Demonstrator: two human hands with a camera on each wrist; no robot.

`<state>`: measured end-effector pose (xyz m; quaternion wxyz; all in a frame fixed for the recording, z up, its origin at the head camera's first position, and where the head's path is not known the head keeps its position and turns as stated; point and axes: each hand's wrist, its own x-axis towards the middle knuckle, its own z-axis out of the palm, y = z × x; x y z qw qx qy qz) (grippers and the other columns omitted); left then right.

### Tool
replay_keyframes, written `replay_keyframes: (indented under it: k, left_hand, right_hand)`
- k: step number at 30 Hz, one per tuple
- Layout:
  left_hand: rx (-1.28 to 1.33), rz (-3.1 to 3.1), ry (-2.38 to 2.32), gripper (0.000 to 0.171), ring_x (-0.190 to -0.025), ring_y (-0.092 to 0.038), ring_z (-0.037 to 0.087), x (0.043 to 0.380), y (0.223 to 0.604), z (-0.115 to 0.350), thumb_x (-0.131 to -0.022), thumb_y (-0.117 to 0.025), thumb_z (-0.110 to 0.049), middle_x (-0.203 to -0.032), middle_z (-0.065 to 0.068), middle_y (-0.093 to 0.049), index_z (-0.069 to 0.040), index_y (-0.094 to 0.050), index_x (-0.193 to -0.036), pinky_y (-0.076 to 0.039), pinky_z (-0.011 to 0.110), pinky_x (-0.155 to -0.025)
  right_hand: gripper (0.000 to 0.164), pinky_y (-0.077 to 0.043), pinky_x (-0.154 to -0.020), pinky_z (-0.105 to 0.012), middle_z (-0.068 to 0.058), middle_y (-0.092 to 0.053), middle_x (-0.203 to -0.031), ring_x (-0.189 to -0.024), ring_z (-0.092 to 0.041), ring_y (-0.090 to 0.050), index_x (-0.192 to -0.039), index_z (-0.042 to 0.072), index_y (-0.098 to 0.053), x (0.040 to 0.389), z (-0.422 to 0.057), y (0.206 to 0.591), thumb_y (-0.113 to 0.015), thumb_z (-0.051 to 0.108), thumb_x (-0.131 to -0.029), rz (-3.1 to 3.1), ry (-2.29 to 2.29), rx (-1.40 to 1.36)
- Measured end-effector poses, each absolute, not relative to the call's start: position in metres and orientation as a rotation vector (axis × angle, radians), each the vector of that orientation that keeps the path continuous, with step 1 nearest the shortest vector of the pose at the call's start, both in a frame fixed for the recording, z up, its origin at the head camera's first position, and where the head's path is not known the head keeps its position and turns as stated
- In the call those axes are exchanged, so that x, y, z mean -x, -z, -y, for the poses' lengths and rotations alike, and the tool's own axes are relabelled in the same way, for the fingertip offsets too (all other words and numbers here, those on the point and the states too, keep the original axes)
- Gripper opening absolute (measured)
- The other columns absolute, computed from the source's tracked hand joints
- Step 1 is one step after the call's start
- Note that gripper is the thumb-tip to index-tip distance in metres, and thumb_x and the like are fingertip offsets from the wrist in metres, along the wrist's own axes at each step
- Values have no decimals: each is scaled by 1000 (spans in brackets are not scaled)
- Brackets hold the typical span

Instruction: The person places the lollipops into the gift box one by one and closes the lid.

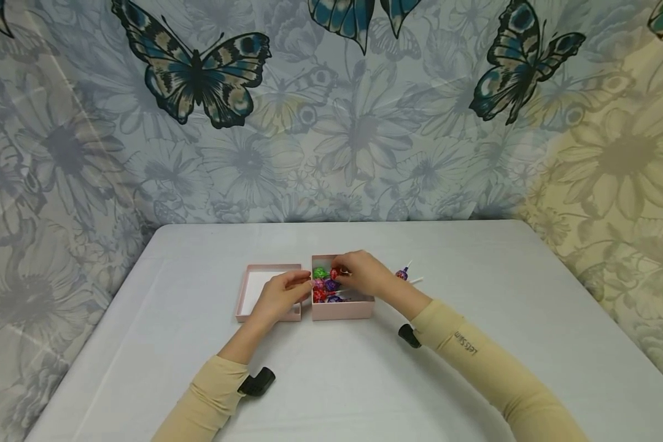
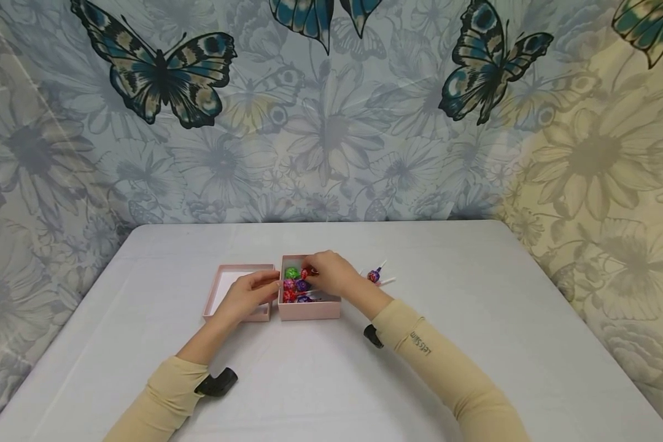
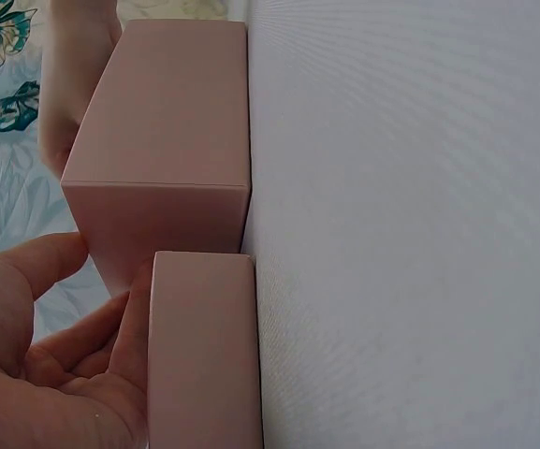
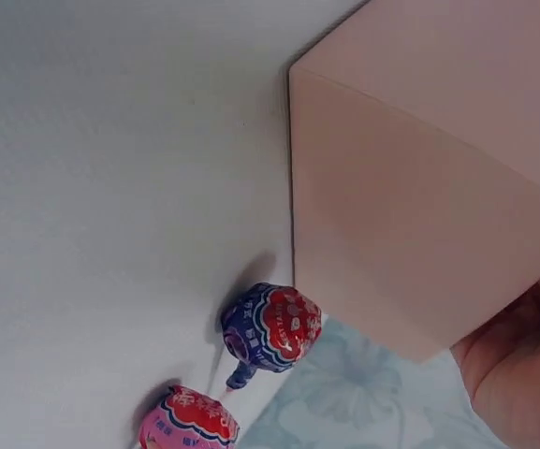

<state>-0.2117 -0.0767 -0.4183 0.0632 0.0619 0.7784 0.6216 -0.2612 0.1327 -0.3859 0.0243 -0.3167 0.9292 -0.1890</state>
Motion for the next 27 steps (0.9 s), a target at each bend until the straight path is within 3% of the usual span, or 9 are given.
replay_keyframes:
  k: [16, 27]
  left_hand:
    - [-171, -2324, -1890, 39, -101, -68, 28, 215, 423, 77, -94, -67, -16, -114, 18, -68, 3, -61, -128, -58, 34, -83]
    - [-175, -2346, -1871, 40, -102, -67, 32, 217, 426, 77, -95, -66, -14, -115, 22, -66, 6, -58, -129, -58, 38, -83]
  right_hand:
    - [22, -55, -86, -36, -8, -70, -107, -98, -21, -66, -113, 5, -70, 260, -130, 393, -68, 11, -92, -2929, 430, 1022]
    - [25, -56, -81, -34, -9, -69, -103, -91, -19, -64, -114, 1, -67, 258, -133, 395, -70, 6, -90, -2925, 486, 1102]
